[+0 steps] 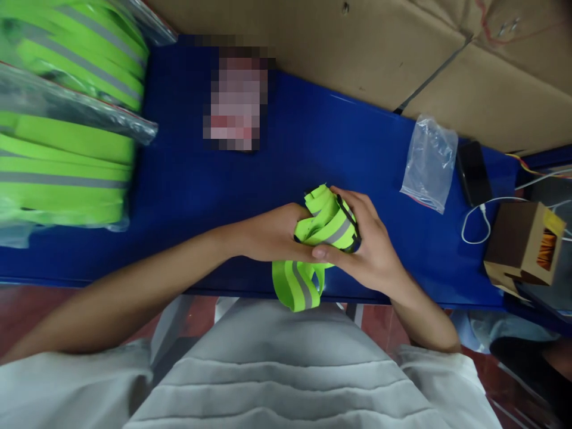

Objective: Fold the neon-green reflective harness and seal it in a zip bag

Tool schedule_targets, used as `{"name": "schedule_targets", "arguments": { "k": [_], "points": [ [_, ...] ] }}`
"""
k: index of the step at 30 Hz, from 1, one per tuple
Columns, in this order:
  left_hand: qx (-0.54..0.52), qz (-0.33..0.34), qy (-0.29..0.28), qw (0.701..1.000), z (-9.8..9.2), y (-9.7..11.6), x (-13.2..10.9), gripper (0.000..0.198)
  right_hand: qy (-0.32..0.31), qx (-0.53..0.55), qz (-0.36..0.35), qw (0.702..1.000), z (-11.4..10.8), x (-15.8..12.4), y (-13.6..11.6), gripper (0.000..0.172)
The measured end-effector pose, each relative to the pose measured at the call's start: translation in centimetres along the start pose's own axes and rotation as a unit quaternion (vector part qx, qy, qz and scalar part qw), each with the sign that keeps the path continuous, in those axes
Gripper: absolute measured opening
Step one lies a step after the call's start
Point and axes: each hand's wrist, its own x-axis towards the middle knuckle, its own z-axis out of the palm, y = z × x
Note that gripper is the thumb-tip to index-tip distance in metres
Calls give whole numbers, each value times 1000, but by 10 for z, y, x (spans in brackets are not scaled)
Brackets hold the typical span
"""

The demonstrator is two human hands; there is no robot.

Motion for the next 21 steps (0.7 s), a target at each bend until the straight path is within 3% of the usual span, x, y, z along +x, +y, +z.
{"name": "schedule_targets", "arguments": {
  "k": [4,9,13,17,21],
  "points": [
    [-54,-36,-12,998,5,0,-1,23,37,29,4,999,3,4,1,71],
    [-131,-70,104,983,19,2,1,31,63,74,35,995,4,8,6,60],
    [-170,-79,150,971,24,2,2,46,119,121,66,983,-3,7,4,52],
    [-122,-94,93,984,19,2,1,25,85,198,106,971,-8,5,6,50],
    [-168,-95,21,981,15,0,0,23,52,224,127,965,-6,4,12,44]
  ]
}}
